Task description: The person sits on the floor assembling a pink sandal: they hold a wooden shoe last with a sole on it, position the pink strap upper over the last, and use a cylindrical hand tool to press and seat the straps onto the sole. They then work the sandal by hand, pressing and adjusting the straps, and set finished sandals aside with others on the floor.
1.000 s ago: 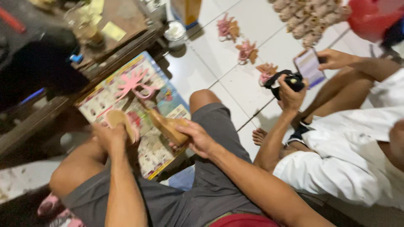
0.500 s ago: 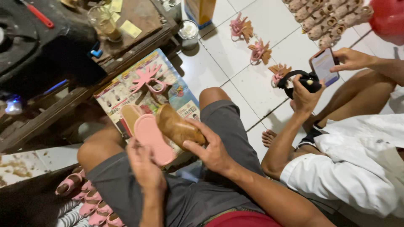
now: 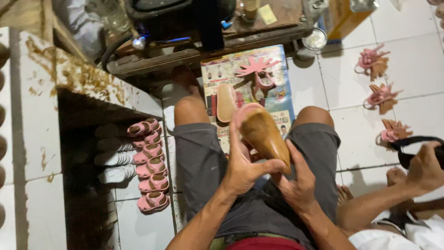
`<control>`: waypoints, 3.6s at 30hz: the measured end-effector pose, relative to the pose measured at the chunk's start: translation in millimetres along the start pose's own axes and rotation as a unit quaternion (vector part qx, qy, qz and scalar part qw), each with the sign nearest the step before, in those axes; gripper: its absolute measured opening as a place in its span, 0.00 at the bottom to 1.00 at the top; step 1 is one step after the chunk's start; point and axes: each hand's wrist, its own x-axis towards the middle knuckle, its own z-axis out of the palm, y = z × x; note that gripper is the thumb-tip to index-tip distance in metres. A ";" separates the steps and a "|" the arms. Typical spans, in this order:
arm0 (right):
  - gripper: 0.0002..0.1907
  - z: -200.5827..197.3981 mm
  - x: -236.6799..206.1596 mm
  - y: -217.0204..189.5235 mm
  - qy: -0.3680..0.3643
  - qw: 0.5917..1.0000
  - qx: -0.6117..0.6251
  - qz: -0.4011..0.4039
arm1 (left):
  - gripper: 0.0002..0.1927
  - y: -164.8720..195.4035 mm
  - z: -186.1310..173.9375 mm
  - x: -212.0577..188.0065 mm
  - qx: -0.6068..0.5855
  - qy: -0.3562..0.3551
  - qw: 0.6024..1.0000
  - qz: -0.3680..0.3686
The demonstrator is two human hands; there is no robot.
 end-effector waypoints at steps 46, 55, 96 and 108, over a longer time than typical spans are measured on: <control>0.27 13.1 81.2 48.7 -0.157 0.955 -0.127 -0.217 | 0.61 31.3 -60.2 38.6 0.001 0.011 1.000 0.009; 0.30 15.9 33.7 8.7 0.041 0.974 -0.075 -0.210 | 0.64 42.6 -18.2 16.3 0.064 -0.047 0.997 0.006; 0.13 4.6 29.0 -42.4 -0.018 0.982 -0.080 -0.173 | 0.31 -11.1 -34.6 6.8 -0.053 -0.003 0.996 -0.073; 0.19 13.1 22.8 -24.4 -0.015 0.968 -0.060 -0.242 | 0.16 -8.9 -39.5 -4.5 0.030 -0.006 0.997 -0.074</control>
